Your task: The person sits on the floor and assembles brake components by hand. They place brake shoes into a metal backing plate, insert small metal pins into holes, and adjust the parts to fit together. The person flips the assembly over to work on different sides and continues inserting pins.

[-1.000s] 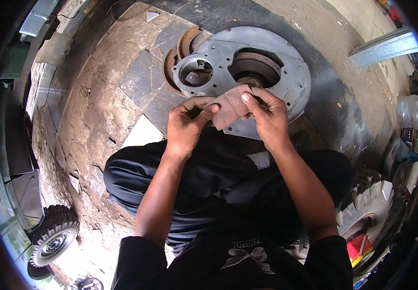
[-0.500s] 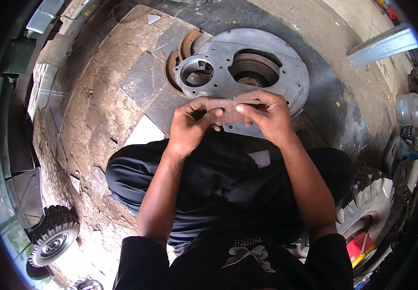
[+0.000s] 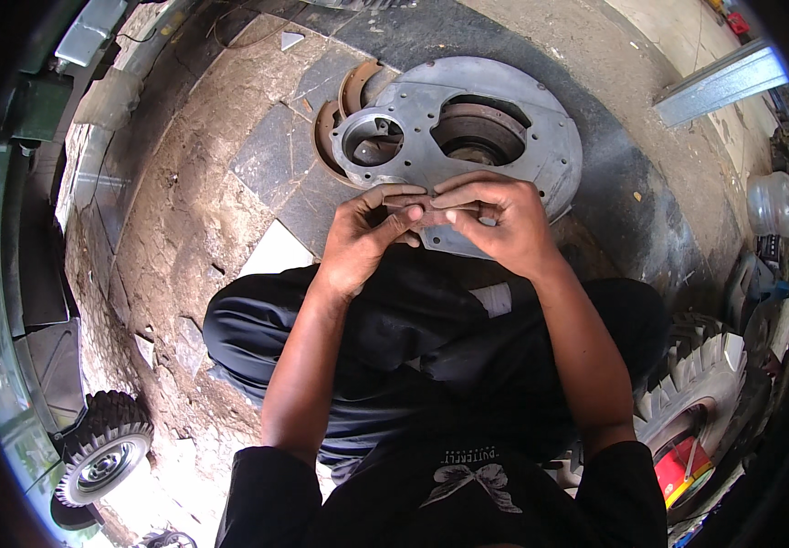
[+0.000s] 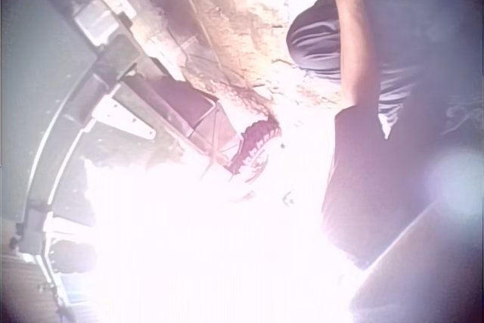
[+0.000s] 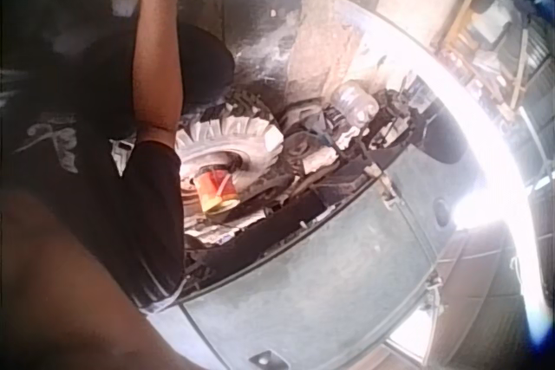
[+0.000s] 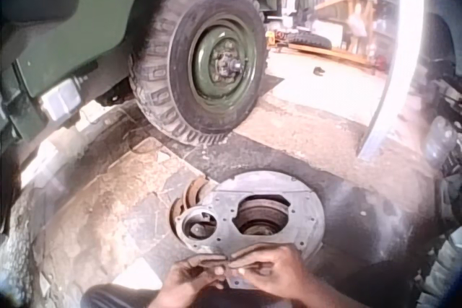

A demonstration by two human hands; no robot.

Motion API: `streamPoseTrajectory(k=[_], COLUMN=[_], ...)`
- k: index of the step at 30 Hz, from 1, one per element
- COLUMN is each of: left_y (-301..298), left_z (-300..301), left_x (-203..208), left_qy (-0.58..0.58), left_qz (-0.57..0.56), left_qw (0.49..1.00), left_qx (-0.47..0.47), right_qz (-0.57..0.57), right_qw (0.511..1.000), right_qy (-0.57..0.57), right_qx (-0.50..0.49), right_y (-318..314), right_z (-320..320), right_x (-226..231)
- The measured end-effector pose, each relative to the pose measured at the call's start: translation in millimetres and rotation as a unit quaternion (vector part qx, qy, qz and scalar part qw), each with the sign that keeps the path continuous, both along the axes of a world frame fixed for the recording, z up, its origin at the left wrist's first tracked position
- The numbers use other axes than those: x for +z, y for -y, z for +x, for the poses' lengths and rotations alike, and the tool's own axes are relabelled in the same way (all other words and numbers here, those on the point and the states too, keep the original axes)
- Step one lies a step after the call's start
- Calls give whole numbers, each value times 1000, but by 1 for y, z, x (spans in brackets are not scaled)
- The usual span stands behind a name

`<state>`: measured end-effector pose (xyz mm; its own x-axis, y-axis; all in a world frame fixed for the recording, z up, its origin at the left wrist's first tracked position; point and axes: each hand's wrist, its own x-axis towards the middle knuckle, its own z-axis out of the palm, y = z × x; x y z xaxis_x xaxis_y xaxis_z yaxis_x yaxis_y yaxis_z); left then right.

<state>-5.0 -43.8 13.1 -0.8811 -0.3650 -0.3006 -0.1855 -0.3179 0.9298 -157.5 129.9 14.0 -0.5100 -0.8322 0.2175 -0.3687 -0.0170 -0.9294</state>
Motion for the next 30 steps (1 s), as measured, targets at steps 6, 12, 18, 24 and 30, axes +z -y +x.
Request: streamPoseTrajectory(k=[6,12,18,24,30], left_y=[0,2,2,4,2], left_z=[-1,3,1,3,2], left_x=[-4,-6,-3,-3,-3], left_qy=[1,-4,5,8,31], left_qz=[-75,-94,-43,-44,-129], left_qw=[997,995,999,998,990], left_qx=[-5,-22,-27,-44,-54], right_qz=[97,117,117,116,99], right_qw=[985,992,993,993,994], right_qy=[142,56,26,2,34], right_qx=[-21,-5,-5,-38,-19], right_y=[0,-2,-4,-3,-4], right_z=[2,-2,-7,1,1], right_x=[8,12,8,7,-3])
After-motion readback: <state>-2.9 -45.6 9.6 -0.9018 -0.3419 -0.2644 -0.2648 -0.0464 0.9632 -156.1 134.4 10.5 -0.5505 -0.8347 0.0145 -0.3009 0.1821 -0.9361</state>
